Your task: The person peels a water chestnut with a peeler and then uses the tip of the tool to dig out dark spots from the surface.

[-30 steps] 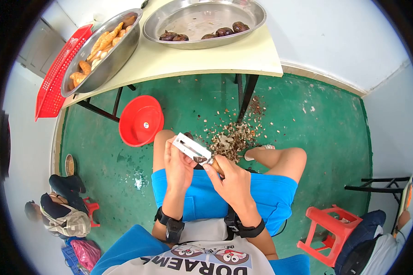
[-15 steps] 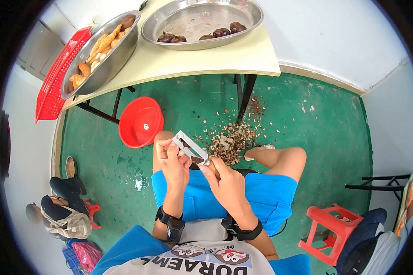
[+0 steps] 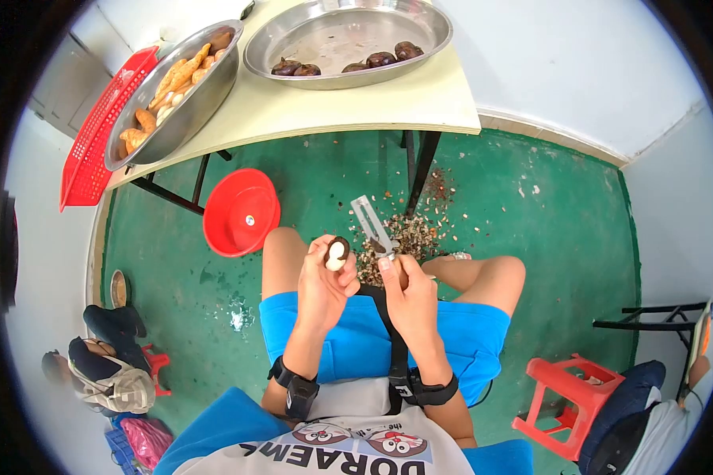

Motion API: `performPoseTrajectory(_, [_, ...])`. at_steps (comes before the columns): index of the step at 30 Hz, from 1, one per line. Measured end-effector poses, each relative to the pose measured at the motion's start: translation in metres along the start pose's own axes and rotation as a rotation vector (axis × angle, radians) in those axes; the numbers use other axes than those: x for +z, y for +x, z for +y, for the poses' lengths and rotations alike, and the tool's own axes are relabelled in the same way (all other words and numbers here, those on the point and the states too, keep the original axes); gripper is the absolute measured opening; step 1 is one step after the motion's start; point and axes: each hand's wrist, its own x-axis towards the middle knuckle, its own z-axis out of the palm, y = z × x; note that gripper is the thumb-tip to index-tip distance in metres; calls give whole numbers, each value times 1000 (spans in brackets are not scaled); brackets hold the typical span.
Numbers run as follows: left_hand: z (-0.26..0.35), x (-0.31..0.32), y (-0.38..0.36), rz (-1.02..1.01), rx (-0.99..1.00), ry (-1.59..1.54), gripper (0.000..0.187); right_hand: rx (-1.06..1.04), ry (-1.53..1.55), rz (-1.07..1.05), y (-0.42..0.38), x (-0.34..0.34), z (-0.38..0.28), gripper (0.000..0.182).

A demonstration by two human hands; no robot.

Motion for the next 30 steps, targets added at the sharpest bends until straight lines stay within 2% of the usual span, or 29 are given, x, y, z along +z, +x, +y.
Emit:
performPoseTrajectory(3, [1, -5, 1, 6, -71, -93, 18, -15, -2, -6, -5, 2, -7, 26])
performPoseTrajectory(6, [-2, -23, 8, -107, -110, -230, 21, -140, -82, -51, -14, 4, -16, 26])
performPoseTrajectory(8, [-5, -26, 9, 110, -106, -106, 24, -275, -212, -94, -17, 5, -19, 26])
performPoseTrajectory(12, [-1, -11, 4, 222, -4, -67, 26, -349, -307, -75, -20, 9, -16, 27])
performPoseTrajectory(13, [0, -11, 4, 223, -4, -67, 26, -349, -307, -75, -20, 9, -16, 27])
performPoseTrajectory(15, [0, -13, 4, 178, -9, -96, 12, -277, -316, -72, -20, 10, -17, 27])
performPoseTrajectory(19, [0, -10, 2, 183, 42, -123, 10, -249, -309, -107, -23, 11, -17, 27])
performPoseTrajectory(21, [1, -9, 1, 206, 200, -60, 8, -318, -206, -49, -25, 18, -16, 23])
performPoseTrajectory(22, [2, -6, 0, 206, 199, -59, 8, -317, -206, -49, -25, 17, -17, 23])
performPoseTrajectory(24, [5, -2, -3, 218, 230, -29, 5, -207, -143, -95, -25, 17, -18, 20])
performPoseTrajectory(28, [2, -4, -1, 199, 248, -44, 5, -167, -96, -117, -26, 15, -22, 18])
performPoseTrajectory(30, [1, -7, 0, 178, 290, -23, 4, -114, -100, -163, -26, 14, -23, 26])
